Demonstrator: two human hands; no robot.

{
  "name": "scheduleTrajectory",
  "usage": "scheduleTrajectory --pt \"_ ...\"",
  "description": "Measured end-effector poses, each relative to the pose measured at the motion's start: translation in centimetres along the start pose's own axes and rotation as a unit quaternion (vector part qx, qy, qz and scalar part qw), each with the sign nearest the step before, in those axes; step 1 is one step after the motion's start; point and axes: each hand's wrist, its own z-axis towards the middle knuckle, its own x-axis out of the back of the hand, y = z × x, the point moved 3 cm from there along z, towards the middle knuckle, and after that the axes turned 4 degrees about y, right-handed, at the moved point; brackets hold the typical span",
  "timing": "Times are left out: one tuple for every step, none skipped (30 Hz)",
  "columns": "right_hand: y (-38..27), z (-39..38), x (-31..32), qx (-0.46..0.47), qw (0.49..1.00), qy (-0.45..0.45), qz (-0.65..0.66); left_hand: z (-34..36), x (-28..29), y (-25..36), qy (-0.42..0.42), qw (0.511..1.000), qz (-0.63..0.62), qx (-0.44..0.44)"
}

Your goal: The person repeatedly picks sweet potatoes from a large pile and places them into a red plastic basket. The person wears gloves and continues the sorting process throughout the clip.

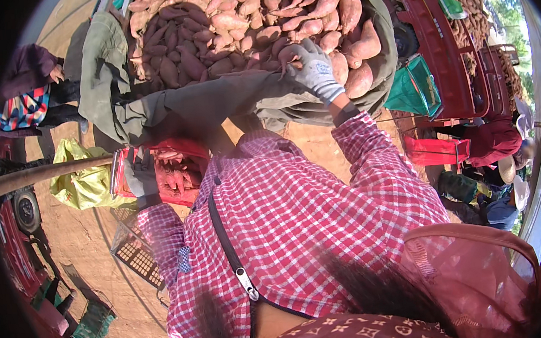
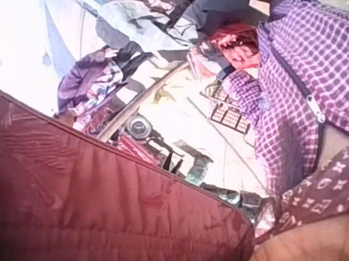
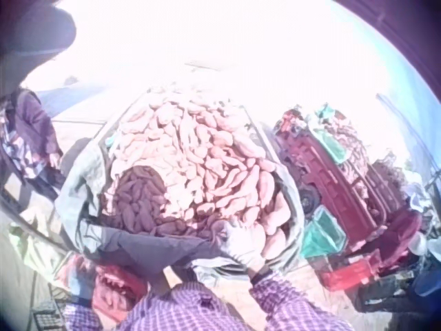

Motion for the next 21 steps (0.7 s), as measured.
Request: scheduleTrajectory --pt "1.5 0.4 1.0 -0.005 0.999 0.03 -0.034 0.4 -2.3 0.4 -0.042 0.999 0.017 -0.007" --pt "2.9 1.1 2.2 0.006 0.993 0.079 -0.092 1.0 -4.6 1.1 -0.085 0.996 0.034 -0.015" --pt "4.3 2.5 3.2 0.01 0.988 0.097 -0.123 1.6 -6.8 1.4 -0.102 0.994 0.044 -0.005" --pt "5.2 4.3 4.5 0.015 0.982 0.115 -0.152 2.4 -8.7 1.8 -0.117 0.992 0.055 0.003" --pt "6.4 6.0 6.1 0.016 0.977 0.087 -0.193 2.8 -11.3 1.5 -0.132 0.989 0.073 0.009" --pt "7.7 7.5 8.0 0.014 0.97 0.058 -0.237 2.6 -15.2 0.9 -0.102 0.99 0.1 0.012" --pt "7.2 9.8 9.2 0.04 0.968 0.055 -0.241 4.9 -16.5 1.0 -0.338 0.941 -0.002 0.017" --pt "7.4 11.2 9.7 0.042 0.962 0.018 -0.269 6.2 -17.7 0.6 -0.354 0.934 0.023 0.03" --pt "7.8 12.3 9.5 0.066 0.951 0.022 -0.303 7.4 -19.3 0.4 -0.373 0.926 0.05 0.044" --pt "9.6 12.3 9.5 0.075 0.933 0.014 -0.352 6.5 -23.1 -1.3 -0.175 0.964 0.192 0.058" --pt "8.8 12.8 9.7 0.106 0.925 -0.033 -0.364 5.1 -26.4 -1.5 -0.174 0.958 0.221 0.057" --pt "7.2 13.1 9.8 0.133 0.909 -0.094 -0.383 4.1 -28.8 -1.6 -0.197 0.948 0.246 0.048" --pt "7.1 13.9 8.7 0.179 0.889 -0.115 -0.406 5.2 -30.0 -2.5 -0.272 0.927 0.257 0.012" --pt "7.2 14.4 7.7 0.213 0.881 -0.142 -0.398 5.4 -31.6 -3.9 -0.289 0.921 0.258 0.036" --pt "8.5 14.4 7.1 0.244 0.871 -0.176 -0.387 3.2 -35.3 -4.9 -0.292 0.9 0.32 0.05" --pt "8.5 15.7 6.4 0.281 0.866 -0.192 -0.366 3.9 -37.2 -6.6 -0.333 0.882 0.329 0.058" --pt "8.6 16.7 6.0 0.301 0.866 -0.2 -0.345 4.7 -39.8 -8.1 -0.367 0.866 0.339 0.039" --pt "8.3 17.1 5.0 0.313 0.874 -0.207 -0.309 4.9 -41.4 -9.5 -0.402 0.845 0.351 0.022" --pt "8.7 17.2 4.1 0.318 0.88 -0.221 -0.275 4.1 -43.5 -10.5 -0.414 0.832 0.369 0.01" --pt "9.0 16.8 2.8 0.325 0.891 -0.213 -0.235 3.3 -45.3 -11.3 -0.425 0.819 0.385 -0.004" --pt "7.4 15.6 1.9 0.321 0.887 -0.239 -0.229 3.9 -44.9 -12.7 -0.43 0.811 0.396 0.015"
